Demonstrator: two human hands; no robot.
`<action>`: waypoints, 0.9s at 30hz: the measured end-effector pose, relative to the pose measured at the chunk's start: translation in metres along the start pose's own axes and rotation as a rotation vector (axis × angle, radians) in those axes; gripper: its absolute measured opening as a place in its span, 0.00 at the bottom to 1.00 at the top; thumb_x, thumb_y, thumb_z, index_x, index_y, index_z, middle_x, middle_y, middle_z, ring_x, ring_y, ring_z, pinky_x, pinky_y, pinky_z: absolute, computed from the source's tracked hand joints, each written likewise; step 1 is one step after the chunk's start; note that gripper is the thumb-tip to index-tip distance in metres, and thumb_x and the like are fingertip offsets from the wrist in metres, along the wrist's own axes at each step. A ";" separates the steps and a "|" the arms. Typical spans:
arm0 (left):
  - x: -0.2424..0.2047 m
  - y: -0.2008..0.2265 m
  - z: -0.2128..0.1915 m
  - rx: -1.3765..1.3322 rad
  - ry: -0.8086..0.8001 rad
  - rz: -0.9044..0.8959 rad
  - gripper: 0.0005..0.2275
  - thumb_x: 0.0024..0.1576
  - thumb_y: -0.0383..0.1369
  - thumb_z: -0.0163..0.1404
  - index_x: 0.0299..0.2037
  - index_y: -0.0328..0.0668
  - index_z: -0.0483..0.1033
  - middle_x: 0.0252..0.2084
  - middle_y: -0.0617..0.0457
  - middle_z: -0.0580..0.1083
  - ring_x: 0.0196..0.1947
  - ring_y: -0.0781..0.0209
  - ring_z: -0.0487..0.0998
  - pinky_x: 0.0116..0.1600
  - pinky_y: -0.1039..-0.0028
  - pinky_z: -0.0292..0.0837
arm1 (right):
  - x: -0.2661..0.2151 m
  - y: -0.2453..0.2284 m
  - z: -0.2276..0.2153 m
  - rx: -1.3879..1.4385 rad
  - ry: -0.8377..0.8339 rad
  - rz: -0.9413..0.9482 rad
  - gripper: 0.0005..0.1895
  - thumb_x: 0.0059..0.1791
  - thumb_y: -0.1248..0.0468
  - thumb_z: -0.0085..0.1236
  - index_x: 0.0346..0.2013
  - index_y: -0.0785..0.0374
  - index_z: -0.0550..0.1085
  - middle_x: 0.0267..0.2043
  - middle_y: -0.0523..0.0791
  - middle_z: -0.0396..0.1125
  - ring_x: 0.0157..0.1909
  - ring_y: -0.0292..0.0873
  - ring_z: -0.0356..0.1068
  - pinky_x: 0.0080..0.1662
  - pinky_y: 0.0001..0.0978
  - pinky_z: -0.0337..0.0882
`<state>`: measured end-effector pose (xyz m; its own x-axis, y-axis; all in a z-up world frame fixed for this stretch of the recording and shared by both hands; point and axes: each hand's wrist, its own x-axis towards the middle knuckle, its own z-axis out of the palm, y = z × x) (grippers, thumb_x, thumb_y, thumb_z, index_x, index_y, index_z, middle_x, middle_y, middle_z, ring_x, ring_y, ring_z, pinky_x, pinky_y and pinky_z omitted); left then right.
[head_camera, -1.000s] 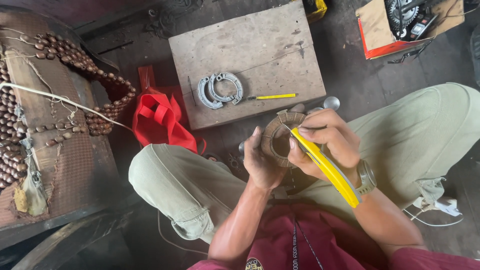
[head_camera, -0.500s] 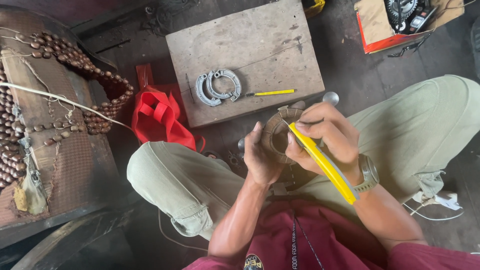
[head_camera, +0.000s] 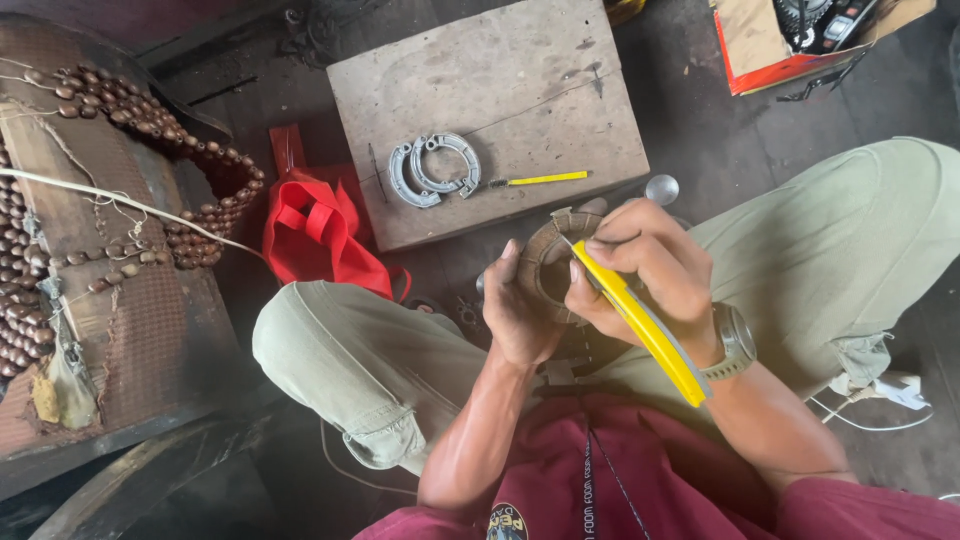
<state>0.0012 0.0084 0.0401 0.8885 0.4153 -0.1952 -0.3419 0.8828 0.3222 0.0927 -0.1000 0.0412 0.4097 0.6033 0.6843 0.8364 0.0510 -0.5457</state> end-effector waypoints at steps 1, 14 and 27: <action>0.001 -0.006 -0.015 0.002 0.004 0.000 0.20 0.62 0.41 0.43 0.35 0.24 0.74 0.33 0.31 0.75 0.36 0.51 0.76 0.56 0.53 0.67 | 0.003 0.001 0.000 0.003 0.000 0.003 0.10 0.45 0.74 0.70 0.33 0.70 0.74 0.34 0.51 0.67 0.34 0.49 0.75 0.42 0.37 0.80; -0.001 -0.010 -0.014 0.014 0.012 0.014 0.22 0.62 0.45 0.41 0.41 0.25 0.74 0.38 0.34 0.76 0.42 0.51 0.78 0.60 0.56 0.66 | 0.004 -0.003 0.002 -0.019 0.044 -0.012 0.09 0.49 0.70 0.67 0.32 0.67 0.72 0.34 0.50 0.65 0.32 0.47 0.73 0.42 0.34 0.79; 0.000 -0.008 -0.016 0.048 0.140 -0.025 0.20 0.62 0.47 0.43 0.35 0.33 0.73 0.35 0.37 0.75 0.39 0.49 0.78 0.58 0.57 0.67 | 0.002 -0.006 0.007 -0.017 0.075 -0.010 0.08 0.49 0.70 0.65 0.32 0.65 0.71 0.33 0.49 0.64 0.31 0.45 0.71 0.40 0.33 0.79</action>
<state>-0.0007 0.0049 0.0231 0.8441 0.4229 -0.3296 -0.3024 0.8831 0.3586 0.0859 -0.0939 0.0425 0.4264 0.5416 0.7245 0.8467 0.0429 -0.5304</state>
